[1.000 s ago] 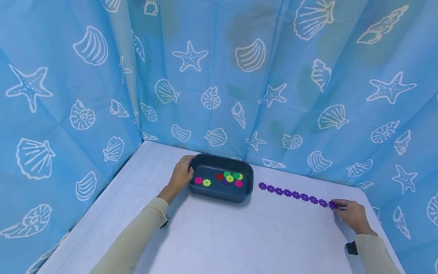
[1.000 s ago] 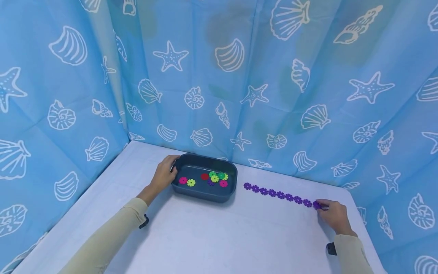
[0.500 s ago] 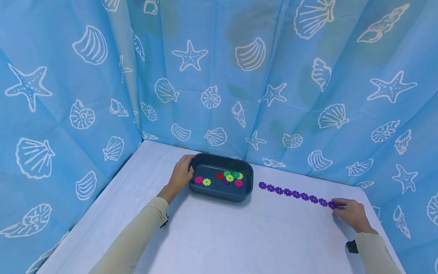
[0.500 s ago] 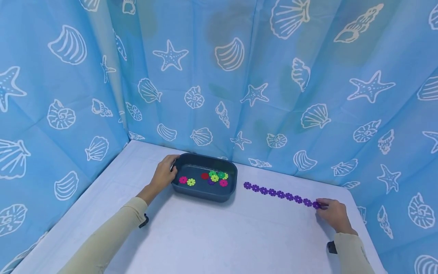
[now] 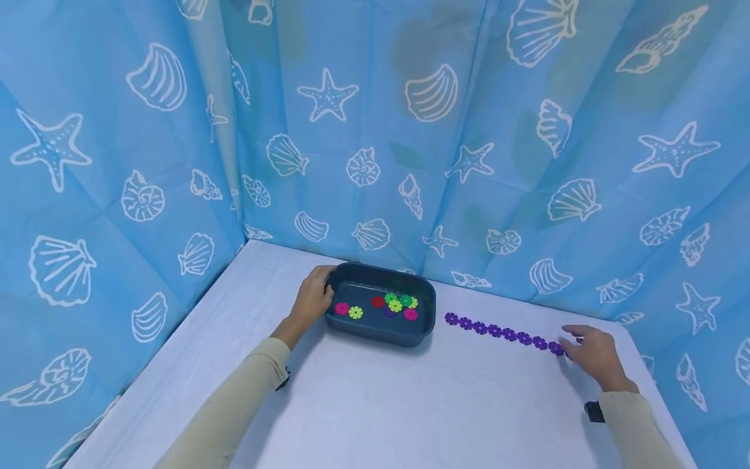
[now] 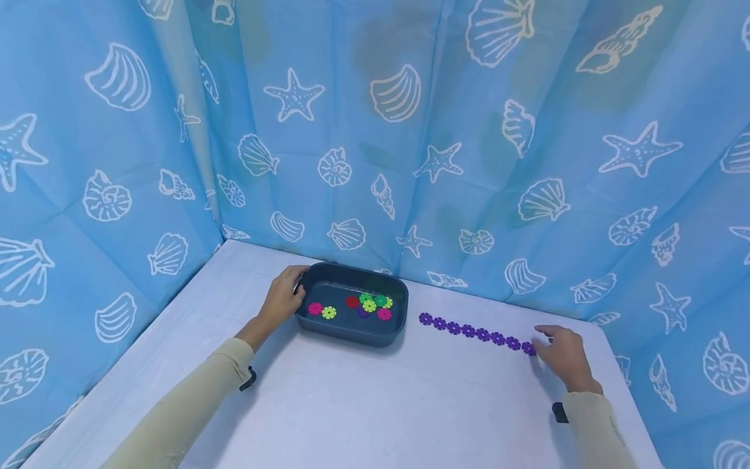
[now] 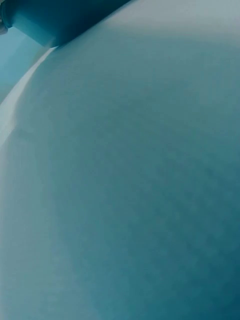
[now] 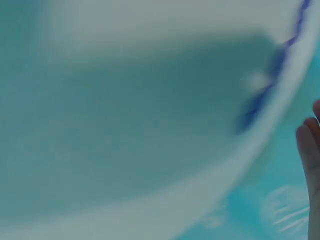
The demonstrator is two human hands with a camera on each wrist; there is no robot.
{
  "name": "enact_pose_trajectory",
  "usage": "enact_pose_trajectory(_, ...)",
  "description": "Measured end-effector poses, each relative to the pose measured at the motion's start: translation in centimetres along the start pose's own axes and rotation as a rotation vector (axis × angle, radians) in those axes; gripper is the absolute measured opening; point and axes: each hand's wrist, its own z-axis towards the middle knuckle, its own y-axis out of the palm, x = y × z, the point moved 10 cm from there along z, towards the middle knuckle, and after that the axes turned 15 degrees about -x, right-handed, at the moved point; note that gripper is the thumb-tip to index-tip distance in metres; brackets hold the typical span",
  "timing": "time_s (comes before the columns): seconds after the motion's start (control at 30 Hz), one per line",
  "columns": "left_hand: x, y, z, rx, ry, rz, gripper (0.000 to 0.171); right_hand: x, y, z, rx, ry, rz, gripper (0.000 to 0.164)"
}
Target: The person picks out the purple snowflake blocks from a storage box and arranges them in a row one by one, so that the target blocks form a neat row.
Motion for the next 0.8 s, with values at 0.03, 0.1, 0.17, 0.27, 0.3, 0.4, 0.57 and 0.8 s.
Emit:
enact_pose_trajectory(0.03, -0.1, 0.1, 0.0, -0.005, -0.008, -0.004, 0.043, -1.6, -0.3, 0.3, 0.014, -0.044, 0.000, 0.047)
enact_pose_trajectory(0.1, -0.2, 0.2, -0.1, -0.013, -0.017, -0.008, 0.044, -5.1, -0.5, 1.0, 0.026, -0.136, -0.021, 0.046)
enact_pose_trajectory(0.17, -0.2, 0.3, -0.1, -0.017, -0.018, -0.011, 0.044, -9.0, -0.6, 1.7, 0.026, -0.209, -0.034, 0.045)
enact_pose_trajectory(0.27, 0.0, 0.3, -0.1, -0.018, -0.013, -0.014, 0.044, -14.5, -0.3, 2.7, 0.000, -0.287, -0.056, 0.042)
enact_pose_trajectory(0.3, 0.0, 0.2, -0.1, -0.016, -0.011, -0.015, 0.044, -16.3, -0.1, 3.1, -0.011, -0.308, -0.055, 0.041)
enact_pose_trajectory(0.4, 0.1, 0.0, -0.1, -0.015, -0.019, -0.015, 0.044, -21.3, 0.8, 4.2, -0.045, -0.391, -0.039, 0.038)
enact_pose_trajectory(0.57, 0.3, -0.2, 0.1, -0.006, -0.008, -0.007, 0.044, -28.1, 2.7, 5.3, -0.108, -0.529, -0.029, 0.036)
enact_pose_trajectory(0.8, 0.1, -0.1, 0.2, -0.001, -0.011, 0.005, 0.045, -35.0, 5.2, 6.3, -0.179, -0.663, -0.055, 0.035)
